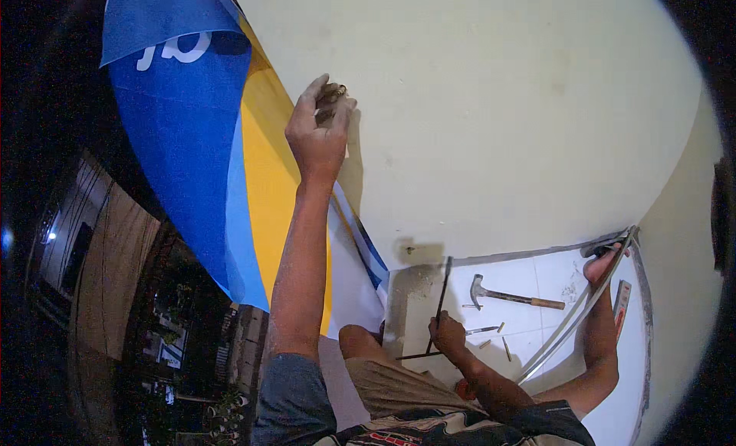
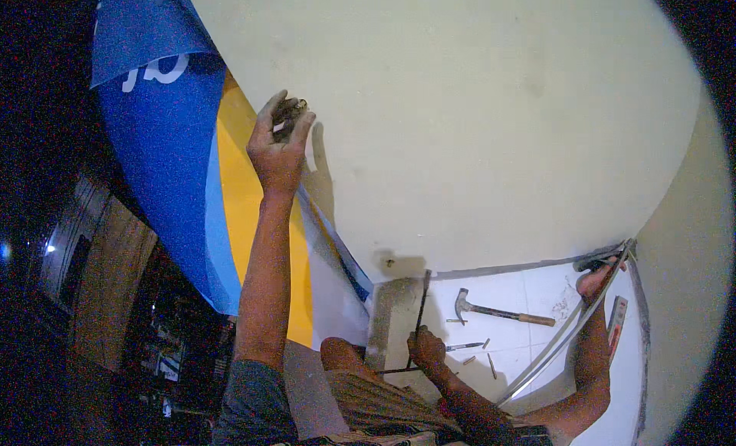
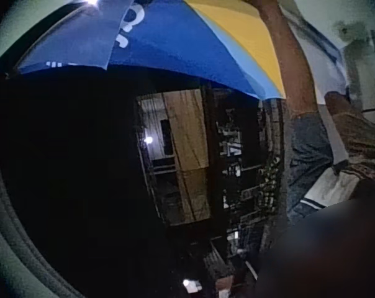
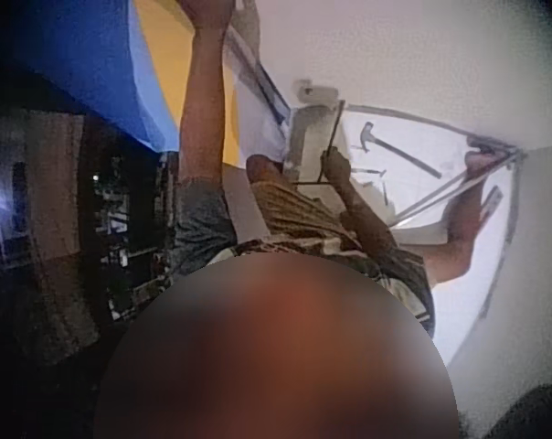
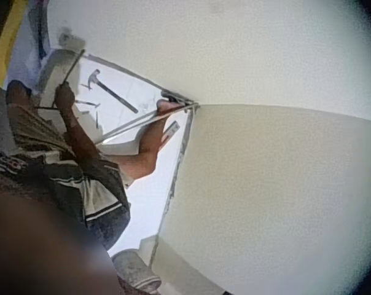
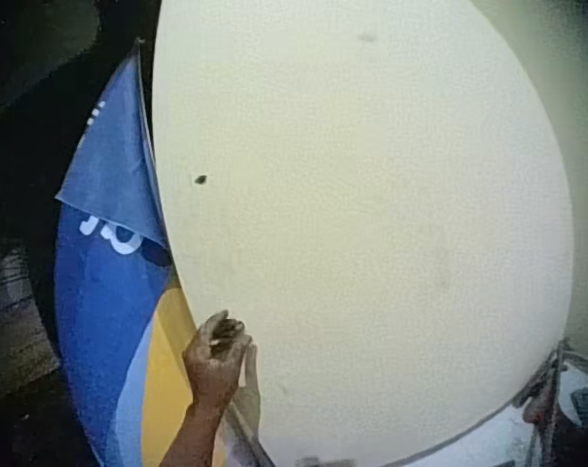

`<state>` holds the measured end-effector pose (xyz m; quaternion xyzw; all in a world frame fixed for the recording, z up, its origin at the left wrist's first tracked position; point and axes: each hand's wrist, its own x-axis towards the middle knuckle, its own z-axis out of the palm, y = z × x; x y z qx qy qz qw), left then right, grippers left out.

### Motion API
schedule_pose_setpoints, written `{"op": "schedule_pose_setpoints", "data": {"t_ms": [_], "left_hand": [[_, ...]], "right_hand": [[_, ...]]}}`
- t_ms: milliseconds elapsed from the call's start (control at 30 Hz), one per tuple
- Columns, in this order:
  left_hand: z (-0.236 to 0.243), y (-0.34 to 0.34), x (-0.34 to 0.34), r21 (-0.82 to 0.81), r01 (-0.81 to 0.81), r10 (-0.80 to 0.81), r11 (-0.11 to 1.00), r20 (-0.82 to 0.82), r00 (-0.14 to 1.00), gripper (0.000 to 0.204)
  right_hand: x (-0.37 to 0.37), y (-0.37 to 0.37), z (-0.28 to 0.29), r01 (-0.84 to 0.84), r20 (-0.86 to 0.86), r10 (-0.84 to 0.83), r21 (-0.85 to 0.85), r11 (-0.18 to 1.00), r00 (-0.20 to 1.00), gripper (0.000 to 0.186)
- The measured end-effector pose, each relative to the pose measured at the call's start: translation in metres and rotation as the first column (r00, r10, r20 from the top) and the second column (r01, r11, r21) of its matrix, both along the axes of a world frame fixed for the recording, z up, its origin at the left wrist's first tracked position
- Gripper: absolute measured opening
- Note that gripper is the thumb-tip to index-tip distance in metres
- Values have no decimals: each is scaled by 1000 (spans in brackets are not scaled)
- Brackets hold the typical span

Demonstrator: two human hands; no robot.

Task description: Using a hammer to drive metal rods or anchors into pre-drilled holes in a wall.

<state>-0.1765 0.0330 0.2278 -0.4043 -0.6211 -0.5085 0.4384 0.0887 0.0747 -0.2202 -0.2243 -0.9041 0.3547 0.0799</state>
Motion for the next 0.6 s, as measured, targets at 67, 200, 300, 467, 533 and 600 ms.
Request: {"op": "schedule_pose_setpoints", "data": {"t_ms": [67, 200, 300, 467, 533, 600], "left_hand": [[-3, 0, 4, 20, -62, 62, 998, -24, 998, 16], [-1, 6, -2, 34, -114, 112, 993, 62, 992, 16], [1, 8, -9, 18, -170, 170, 985, -191, 967, 15], [-1, 0, -6, -3, -23, 22, 1000, -69, 997, 18], [-2, -2, -2, 15, -54, 54, 998, -10, 998, 17], [-2, -2, 1, 19, -84, 83, 996, 52, 995, 16]], "right_hand": [[9, 2, 19, 30, -105, -35, -49, 998, 994, 31], [21, 7, 48, 24, -340, -101, -223, 975, 935, 21], [27, 9, 66, 22, -389, -158, -332, 943, 908, 17], [32, 6, 96, 27, -323, -223, -516, 856, 920, 18], [31, 3, 109, -75, -444, -196, -521, 850, 874, 23], [29, 2, 120, -131, -483, -192, -557, 820, 854, 26]]}}
